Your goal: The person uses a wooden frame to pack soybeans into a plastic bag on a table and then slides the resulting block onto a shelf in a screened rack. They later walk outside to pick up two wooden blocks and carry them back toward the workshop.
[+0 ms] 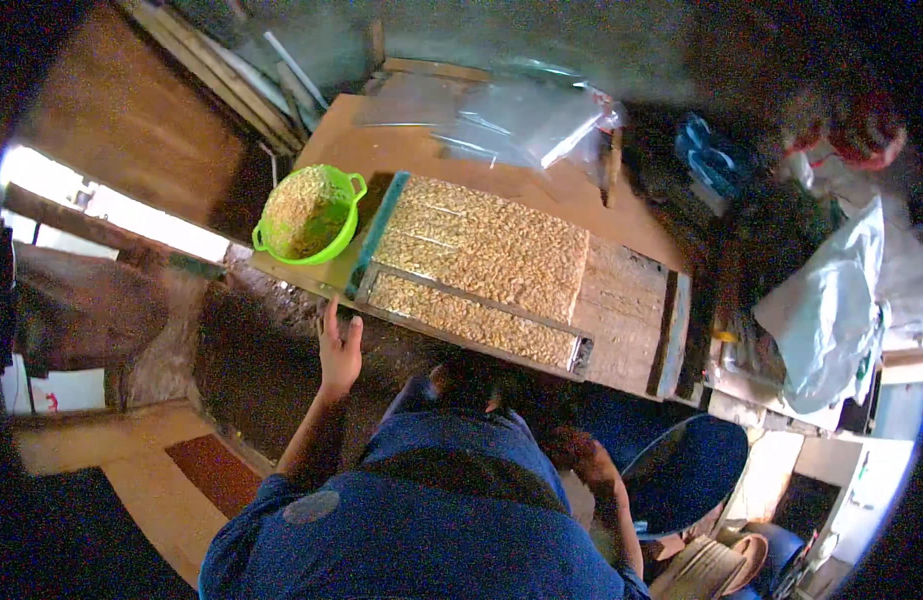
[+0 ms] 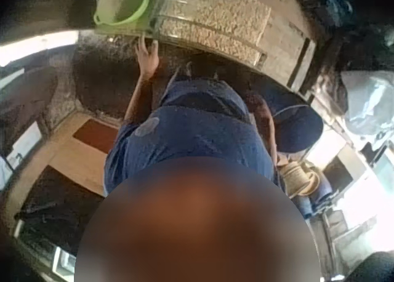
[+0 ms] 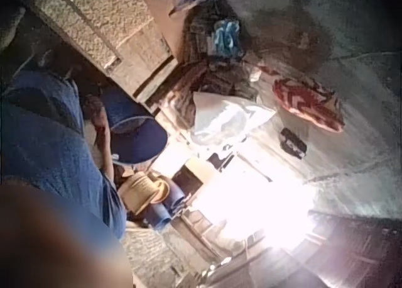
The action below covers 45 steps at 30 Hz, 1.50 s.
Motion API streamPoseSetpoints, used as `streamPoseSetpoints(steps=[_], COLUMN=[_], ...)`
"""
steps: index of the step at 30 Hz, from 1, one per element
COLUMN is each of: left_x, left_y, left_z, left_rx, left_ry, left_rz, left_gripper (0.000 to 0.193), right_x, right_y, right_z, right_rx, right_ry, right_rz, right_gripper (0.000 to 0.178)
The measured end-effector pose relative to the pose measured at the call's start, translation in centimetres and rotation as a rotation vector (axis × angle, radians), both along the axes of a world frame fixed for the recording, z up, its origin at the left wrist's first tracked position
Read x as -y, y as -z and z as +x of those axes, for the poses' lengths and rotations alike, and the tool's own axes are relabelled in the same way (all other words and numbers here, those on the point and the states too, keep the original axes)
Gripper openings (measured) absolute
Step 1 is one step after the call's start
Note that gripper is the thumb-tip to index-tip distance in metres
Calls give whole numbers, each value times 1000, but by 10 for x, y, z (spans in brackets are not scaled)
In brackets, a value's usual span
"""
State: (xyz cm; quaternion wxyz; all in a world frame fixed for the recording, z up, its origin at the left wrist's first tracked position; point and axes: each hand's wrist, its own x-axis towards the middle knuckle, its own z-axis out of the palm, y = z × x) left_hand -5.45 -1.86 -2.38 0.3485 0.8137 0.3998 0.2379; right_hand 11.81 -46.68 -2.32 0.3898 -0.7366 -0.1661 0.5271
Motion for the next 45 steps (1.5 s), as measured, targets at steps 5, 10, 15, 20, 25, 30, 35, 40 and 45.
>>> streamPoseSetpoints(steps=[5, 10, 15, 20, 25, 30, 35, 40, 45], left_x=[-22, -36, -39, -45, -44, -49, -48, -39, -23], left_y=[-2, 23, 15, 20, 17, 12, 0, -25, -19], left_z=[19, 19, 20, 17, 15, 14, 15, 3, -34], left_rx=[-9, -81, -120, -87, -83, -85, -18, 28, 61], left_ry=[132, 190, 183, 225, 251, 296, 299, 264, 296], left_rz=[103, 79, -16, 15, -27, 13, -19, -34, -76], left_gripper=[55, 44, 41, 41, 44, 46, 45, 44, 44], right_x=[0, -72, -95, -95, -95, -111, -116, -119, -100], right_y=[49, -2, 14, 39, 47, 19, -3, -48, -44], right_z=[14, 25, 31, 33, 33, 26, 21, 6, -24], right_rx=[706, 606, 623, 700, 742, 647, 432, 560, 478], right_ry=[424, 783, 774, 781, 816, 907, 1071, 959, 1062], right_rz=[4, 21, -50, -39, -14, 46, 353, 178, 279], right_gripper=[37, 35, 32, 33, 31, 27, 24, 30, 31])
